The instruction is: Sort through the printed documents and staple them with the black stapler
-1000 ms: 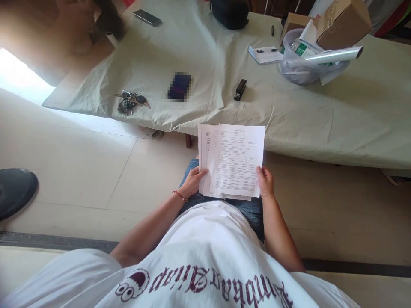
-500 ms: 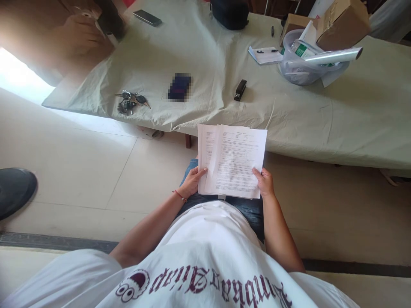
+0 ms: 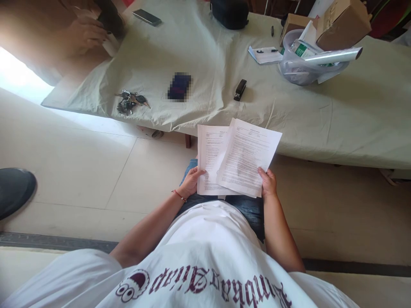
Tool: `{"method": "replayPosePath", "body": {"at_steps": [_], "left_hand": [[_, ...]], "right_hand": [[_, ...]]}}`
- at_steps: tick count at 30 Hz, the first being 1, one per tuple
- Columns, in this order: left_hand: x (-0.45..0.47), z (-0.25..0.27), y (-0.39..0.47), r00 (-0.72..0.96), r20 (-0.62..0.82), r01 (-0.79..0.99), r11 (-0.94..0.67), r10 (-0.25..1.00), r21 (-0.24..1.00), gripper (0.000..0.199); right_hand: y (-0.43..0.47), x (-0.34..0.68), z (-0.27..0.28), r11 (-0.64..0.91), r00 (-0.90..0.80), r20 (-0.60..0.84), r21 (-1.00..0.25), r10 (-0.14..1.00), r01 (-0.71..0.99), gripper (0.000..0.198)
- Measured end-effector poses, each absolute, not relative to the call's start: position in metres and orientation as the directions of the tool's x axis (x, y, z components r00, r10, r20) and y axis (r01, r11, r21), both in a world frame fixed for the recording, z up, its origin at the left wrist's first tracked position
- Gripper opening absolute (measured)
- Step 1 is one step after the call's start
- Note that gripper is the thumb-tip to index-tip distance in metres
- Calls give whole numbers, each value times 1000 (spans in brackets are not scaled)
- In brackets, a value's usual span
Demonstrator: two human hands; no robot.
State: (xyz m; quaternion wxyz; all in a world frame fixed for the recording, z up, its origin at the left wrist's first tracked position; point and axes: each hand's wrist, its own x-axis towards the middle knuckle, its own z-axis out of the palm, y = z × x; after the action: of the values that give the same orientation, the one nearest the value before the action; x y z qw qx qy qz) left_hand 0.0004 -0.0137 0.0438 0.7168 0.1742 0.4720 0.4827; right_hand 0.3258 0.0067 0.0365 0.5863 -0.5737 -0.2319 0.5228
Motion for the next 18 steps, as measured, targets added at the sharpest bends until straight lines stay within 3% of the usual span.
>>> {"method": "replayPosePath", "body": {"at_steps": [9, 18], "left_hand": [[1, 47, -14, 99, -511, -537, 478, 854, 695, 46], [0, 47, -14, 107, -506, -528, 480, 856, 700, 50]], "right_hand": [[5, 330, 37, -203, 377, -396, -865, 837, -458, 52], [4, 329, 40, -213, 359, -399, -863, 844, -458, 54]]}}
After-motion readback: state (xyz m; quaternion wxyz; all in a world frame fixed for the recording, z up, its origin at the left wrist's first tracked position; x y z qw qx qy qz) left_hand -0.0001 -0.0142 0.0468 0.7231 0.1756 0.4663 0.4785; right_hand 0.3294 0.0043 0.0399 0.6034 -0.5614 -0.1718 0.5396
